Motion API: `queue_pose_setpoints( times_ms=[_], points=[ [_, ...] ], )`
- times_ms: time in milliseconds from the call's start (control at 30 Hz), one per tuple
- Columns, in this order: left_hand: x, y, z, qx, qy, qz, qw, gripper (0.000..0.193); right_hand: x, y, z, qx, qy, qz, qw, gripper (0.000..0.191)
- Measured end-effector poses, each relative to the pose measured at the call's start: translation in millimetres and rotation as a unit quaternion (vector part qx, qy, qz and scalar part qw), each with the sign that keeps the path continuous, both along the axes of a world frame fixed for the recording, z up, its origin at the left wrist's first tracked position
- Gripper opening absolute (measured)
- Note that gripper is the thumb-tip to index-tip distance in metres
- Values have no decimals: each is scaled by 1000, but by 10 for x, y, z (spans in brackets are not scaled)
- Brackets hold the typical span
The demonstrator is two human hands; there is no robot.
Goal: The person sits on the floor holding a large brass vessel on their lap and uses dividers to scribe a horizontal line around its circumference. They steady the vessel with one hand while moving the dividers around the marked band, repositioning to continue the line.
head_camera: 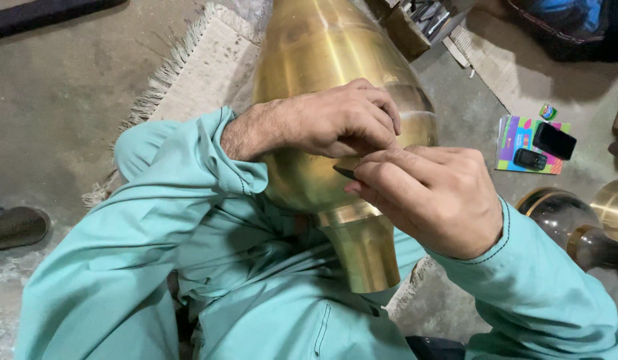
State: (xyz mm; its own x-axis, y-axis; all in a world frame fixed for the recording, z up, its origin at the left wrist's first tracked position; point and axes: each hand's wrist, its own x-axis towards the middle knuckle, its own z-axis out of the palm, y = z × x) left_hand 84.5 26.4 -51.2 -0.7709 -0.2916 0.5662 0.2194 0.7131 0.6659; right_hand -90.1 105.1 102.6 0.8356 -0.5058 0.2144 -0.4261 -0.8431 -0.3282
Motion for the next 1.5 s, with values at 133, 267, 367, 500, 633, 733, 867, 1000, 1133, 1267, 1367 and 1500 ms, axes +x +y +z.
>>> queue_pose_setpoints(
  times_ms=[133,267,367,500,633,733,867,1000,1133,1267,1367,1500],
  points=[
    [1,1,15,-2,-8,4,1000,25,-29,-18,-10,-1,-6,9,1000,24],
    [-15,-15,31,-3,-7,6,1000,31,-49,-29,-13,-4,-4,12,1000,23],
    [-23,-13,33,-2,-7,9,1000,32,-64,-30,0,-6,-1,12,1000,23],
    [-27,-5,27,-1,-8,17,1000,35,-72,-39,3,4,-5,14,1000,22],
    [-37,-13,66,0,-15,28,1000,35,-142,-76,15,57,-12,0,998,20],
    [-64,23,149,-19,-11,40,999,26,-377,-132,132,162,-4,-19,987,20],
    [-192,194,303,9,20,95,995,28,-724,-273,188,277,-19,4,961,21],
    [-338,391,449,70,-11,137,988,29,-952,-293,165,271,-37,44,961,26],
    [-459,542,549,110,-53,183,976,21,-1085,-199,134,206,32,-21,978,41],
    [-603,668,591,75,-35,250,965,27,-1232,-110,37,83,-20,-87,993,46],
    [-723,747,601,60,-63,302,949,31,-1388,-136,-68,75,-101,-113,986,48],
    [-850,794,641,51,-106,342,932,30,-1571,-134,-227,9,-139,-108,984,45]
  ],
)
